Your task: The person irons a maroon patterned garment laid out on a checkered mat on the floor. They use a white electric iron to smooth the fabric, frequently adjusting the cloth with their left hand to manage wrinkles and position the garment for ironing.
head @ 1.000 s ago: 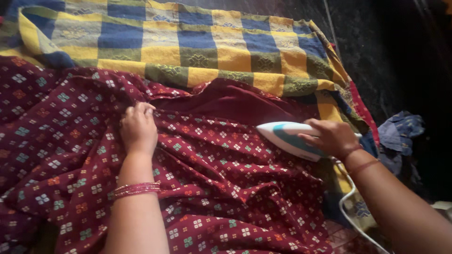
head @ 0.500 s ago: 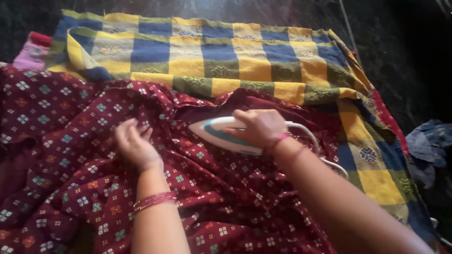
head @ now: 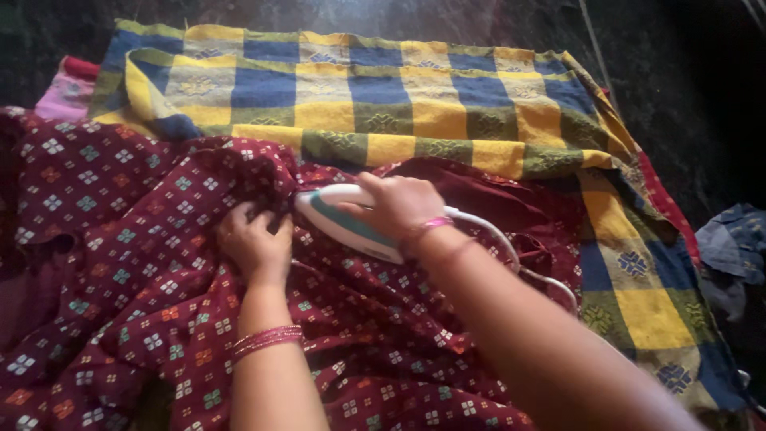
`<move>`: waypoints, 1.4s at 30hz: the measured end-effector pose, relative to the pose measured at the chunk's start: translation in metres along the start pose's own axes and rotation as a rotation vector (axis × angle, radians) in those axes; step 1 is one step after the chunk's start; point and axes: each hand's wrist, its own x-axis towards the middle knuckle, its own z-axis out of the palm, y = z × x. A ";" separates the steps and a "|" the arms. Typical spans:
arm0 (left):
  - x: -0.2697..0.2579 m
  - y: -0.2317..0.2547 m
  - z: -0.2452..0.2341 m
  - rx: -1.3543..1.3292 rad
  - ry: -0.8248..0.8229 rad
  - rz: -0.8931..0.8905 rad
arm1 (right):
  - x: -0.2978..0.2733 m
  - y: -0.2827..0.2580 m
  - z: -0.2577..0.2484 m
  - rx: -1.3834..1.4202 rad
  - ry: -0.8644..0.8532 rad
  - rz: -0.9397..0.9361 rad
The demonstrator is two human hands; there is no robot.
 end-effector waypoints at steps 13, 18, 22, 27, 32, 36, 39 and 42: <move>0.009 -0.026 -0.019 -0.432 -0.128 -0.156 | -0.112 0.052 -0.017 -0.177 -0.158 0.171; 0.007 -0.026 -0.024 -0.474 -0.194 -0.302 | -0.084 0.012 0.002 -0.069 0.055 0.051; 0.007 -0.031 -0.018 -0.383 -0.102 -0.164 | -0.036 -0.027 0.011 -0.060 0.064 0.088; 0.005 -0.029 -0.013 -0.447 -0.112 -0.182 | -0.009 -0.049 0.017 -0.031 0.088 0.061; 0.006 -0.025 -0.014 -0.391 -0.036 -0.117 | -0.026 -0.022 0.015 -0.044 0.119 0.062; 0.006 -0.025 -0.014 -0.410 -0.038 -0.141 | -0.057 0.044 0.012 -0.168 0.085 0.162; 0.006 -0.025 -0.013 -0.398 -0.031 -0.119 | -0.077 0.118 0.004 -0.270 -0.009 0.328; 0.006 -0.025 -0.015 -0.398 -0.030 -0.129 | -0.119 0.191 -0.002 -0.215 0.125 0.295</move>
